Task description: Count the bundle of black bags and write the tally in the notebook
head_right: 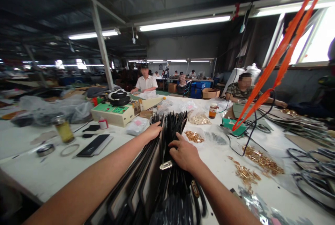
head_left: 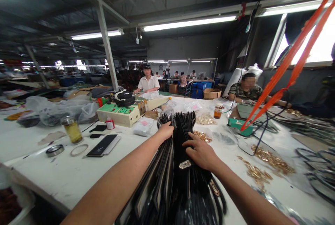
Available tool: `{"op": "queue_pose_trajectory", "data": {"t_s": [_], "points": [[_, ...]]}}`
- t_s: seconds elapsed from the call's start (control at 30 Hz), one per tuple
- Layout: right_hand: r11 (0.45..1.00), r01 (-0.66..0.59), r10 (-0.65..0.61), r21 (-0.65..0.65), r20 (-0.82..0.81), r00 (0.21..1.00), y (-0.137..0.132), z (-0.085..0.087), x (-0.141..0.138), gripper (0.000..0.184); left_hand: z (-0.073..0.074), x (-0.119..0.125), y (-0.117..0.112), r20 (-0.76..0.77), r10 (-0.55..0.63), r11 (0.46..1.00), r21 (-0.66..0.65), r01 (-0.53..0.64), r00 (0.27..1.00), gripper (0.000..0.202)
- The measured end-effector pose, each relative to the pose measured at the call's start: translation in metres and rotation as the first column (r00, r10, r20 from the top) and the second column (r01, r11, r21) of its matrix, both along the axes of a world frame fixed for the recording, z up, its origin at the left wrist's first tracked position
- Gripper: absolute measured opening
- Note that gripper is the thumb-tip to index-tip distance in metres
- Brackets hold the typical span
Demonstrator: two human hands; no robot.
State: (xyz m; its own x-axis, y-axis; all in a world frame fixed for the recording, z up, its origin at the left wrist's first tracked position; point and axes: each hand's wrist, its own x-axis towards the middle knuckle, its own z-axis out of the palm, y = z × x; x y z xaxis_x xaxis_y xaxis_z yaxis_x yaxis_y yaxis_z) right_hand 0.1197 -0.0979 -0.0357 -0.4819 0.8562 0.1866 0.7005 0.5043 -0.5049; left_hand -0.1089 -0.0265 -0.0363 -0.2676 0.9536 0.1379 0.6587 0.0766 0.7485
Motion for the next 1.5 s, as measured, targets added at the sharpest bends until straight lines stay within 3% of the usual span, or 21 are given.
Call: {"op": "queue_pose_trajectory", "data": {"t_s": [0.1,0.27,0.6,1.0,1.17,1.4,1.5], "points": [[0.999,0.041,-0.041,0.017,0.008,0.999,-0.005,0.005,-0.004,0.031,0.005,-0.002,-0.012,0.058,-0.037,0.999,-0.035,0.039,0.998,0.061],[0.998,0.06,-0.06,0.005,0.043,0.997,-0.008,0.013,-0.011,0.055,0.008,-0.006,-0.027,0.082,-0.069,0.997,-0.032,0.072,0.994,0.065],[0.997,0.081,-0.082,0.017,0.068,0.994,-0.006,0.011,-0.018,0.072,-0.011,0.001,-0.016,0.059,-0.065,0.997,0.053,0.061,0.996,0.064],[0.997,0.072,-0.071,-0.037,0.027,0.997,-0.007,0.01,-0.018,0.058,-0.008,0.003,-0.021,0.067,-0.074,0.996,0.049,0.07,0.995,0.064],[0.996,0.056,-0.058,-0.072,-0.02,0.998,-0.004,0.01,-0.02,0.036,-0.011,0.006,-0.016,0.051,-0.076,0.996,0.051,0.073,0.996,0.062],[0.999,0.035,-0.04,-0.041,-0.122,0.992,0.002,0.0,-0.008,0.052,-0.015,0.005,-0.012,0.047,-0.079,0.996,0.056,0.077,0.996,0.064],[0.999,0.016,-0.019,-0.043,-0.081,0.997,0.002,0.0,-0.007,0.039,-0.017,0.006,-0.009,0.044,-0.077,0.995,0.073,0.074,0.996,0.064]]}}
